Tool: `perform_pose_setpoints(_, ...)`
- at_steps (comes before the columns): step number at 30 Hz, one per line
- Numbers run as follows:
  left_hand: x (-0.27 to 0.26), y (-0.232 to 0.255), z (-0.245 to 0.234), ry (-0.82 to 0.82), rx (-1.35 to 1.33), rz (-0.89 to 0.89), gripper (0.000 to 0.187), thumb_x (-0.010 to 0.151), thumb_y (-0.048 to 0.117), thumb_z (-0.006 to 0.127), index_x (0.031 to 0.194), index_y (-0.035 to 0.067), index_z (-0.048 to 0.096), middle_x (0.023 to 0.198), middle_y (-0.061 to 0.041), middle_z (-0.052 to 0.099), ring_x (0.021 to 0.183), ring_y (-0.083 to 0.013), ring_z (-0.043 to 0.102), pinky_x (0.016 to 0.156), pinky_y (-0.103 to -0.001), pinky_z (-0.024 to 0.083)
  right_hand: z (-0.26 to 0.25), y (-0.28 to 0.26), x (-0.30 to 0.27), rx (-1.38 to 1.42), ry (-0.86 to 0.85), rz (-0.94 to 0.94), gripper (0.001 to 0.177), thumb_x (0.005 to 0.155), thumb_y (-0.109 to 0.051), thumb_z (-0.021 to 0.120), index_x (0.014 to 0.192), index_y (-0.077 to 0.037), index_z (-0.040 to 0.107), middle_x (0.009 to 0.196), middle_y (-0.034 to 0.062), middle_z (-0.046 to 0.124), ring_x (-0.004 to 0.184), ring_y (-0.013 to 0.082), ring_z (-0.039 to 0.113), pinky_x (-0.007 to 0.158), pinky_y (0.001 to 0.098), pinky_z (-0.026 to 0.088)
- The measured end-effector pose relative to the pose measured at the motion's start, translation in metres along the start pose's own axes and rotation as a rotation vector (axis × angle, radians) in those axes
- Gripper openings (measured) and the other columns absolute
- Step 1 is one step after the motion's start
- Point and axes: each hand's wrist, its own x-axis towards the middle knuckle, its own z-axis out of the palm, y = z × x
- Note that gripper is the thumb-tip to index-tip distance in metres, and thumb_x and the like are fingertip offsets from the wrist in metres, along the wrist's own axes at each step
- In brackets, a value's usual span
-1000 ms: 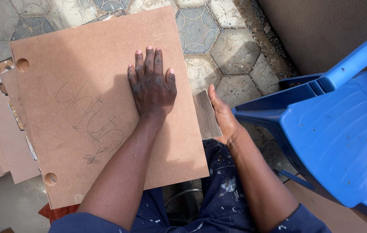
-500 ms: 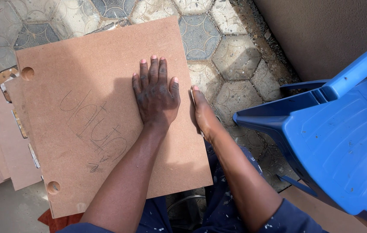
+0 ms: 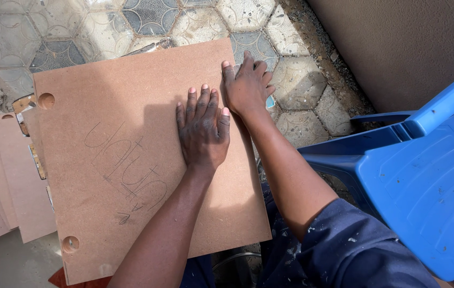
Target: The person sands the edges of a rectangular wooden board using a sanding block. They hold the board on their lap and rub the sanding block along the sides and corners to smooth the surface.
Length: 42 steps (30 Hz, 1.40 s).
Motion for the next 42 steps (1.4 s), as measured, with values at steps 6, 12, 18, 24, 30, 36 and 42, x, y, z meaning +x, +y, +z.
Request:
perform_pose_setpoints(6,0.003,-0.002,-0.001,0.011,-0.034,-0.004,0.061,0.109,0.046,0.019,0.154,0.016,0.048,0.165,-0.007,0.039,0.157,-0.0262,0.022,0.128,-0.054,0.008,-0.036,0.007,-0.089,0.151,-0.109,0.006,0.076,0.102,-0.066,0.032,0.158,-0.015,0.037,0.141,0.0203,0.043,0.131,0.0396,0.042,0.106,0.0565,0.030)
perform_pose_setpoints(12,0.000,-0.002,-0.003,0.003,-0.104,0.000,0.067,0.107,0.049,0.017,0.154,0.014,0.048,0.166,-0.008,0.037,0.158,-0.0266,0.020,0.128,-0.053,0.005,-0.044,0.028,-0.155,0.074,-0.176,0.042,0.077,0.103,-0.064,0.034,0.157,-0.010,0.033,0.142,0.0235,0.040,0.132,0.0446,0.040,0.109,0.0599,0.025)
perform_pose_setpoints(18,-0.002,0.001,-0.010,0.012,-0.108,0.000,0.063,0.109,0.047,0.016,0.154,0.016,0.048,0.165,-0.007,0.040,0.157,-0.0250,0.023,0.128,-0.054,0.007,-0.015,-0.010,-0.021,0.140,-0.131,0.017,0.072,0.103,-0.066,0.039,0.157,-0.019,0.032,0.145,0.0160,0.042,0.137,0.0388,0.040,0.110,0.0627,0.029)
perform_pose_setpoints(24,0.001,-0.001,-0.002,0.029,-0.112,-0.027,0.061,0.109,0.045,0.015,0.153,0.019,0.049,0.164,-0.004,0.041,0.157,-0.0219,0.025,0.128,-0.051,0.008,-0.035,-0.005,-0.054,0.252,-0.132,-0.036,0.075,0.105,-0.063,0.039,0.159,-0.013,0.034,0.142,0.0214,0.048,0.137,0.0393,0.044,0.112,0.0612,0.029)
perform_pose_setpoints(30,-0.001,-0.002,-0.006,0.009,-0.119,-0.024,0.066,0.107,0.047,0.010,0.152,0.018,0.050,0.164,-0.004,0.041,0.157,-0.0227,0.024,0.128,-0.052,0.005,-0.060,0.026,-0.162,0.226,-0.258,0.055,0.081,0.100,-0.066,0.040,0.157,-0.009,0.034,0.143,0.0253,0.044,0.140,0.0465,0.039,0.115,0.0644,0.024)
perform_pose_setpoints(36,-0.004,-0.002,0.000,0.025,-0.077,-0.009,0.061,0.109,0.045,0.013,0.152,0.020,0.050,0.164,-0.003,0.040,0.157,-0.0212,0.024,0.129,-0.052,0.007,-0.033,0.011,-0.095,0.070,-0.109,-0.015,0.072,0.105,-0.060,0.040,0.157,-0.011,0.036,0.140,0.0210,0.046,0.138,0.0422,0.042,0.112,0.0658,0.028)
perform_pose_setpoints(42,0.005,-0.005,0.001,0.026,-0.025,0.006,0.056,0.110,0.044,0.019,0.153,0.022,0.047,0.163,-0.002,0.040,0.156,-0.0218,0.025,0.128,-0.054,0.010,-0.014,0.005,-0.011,0.615,-0.303,0.028,0.096,0.090,-0.083,0.040,0.152,-0.011,0.034,0.147,0.0265,0.052,0.140,0.0444,0.048,0.115,0.0572,0.034)
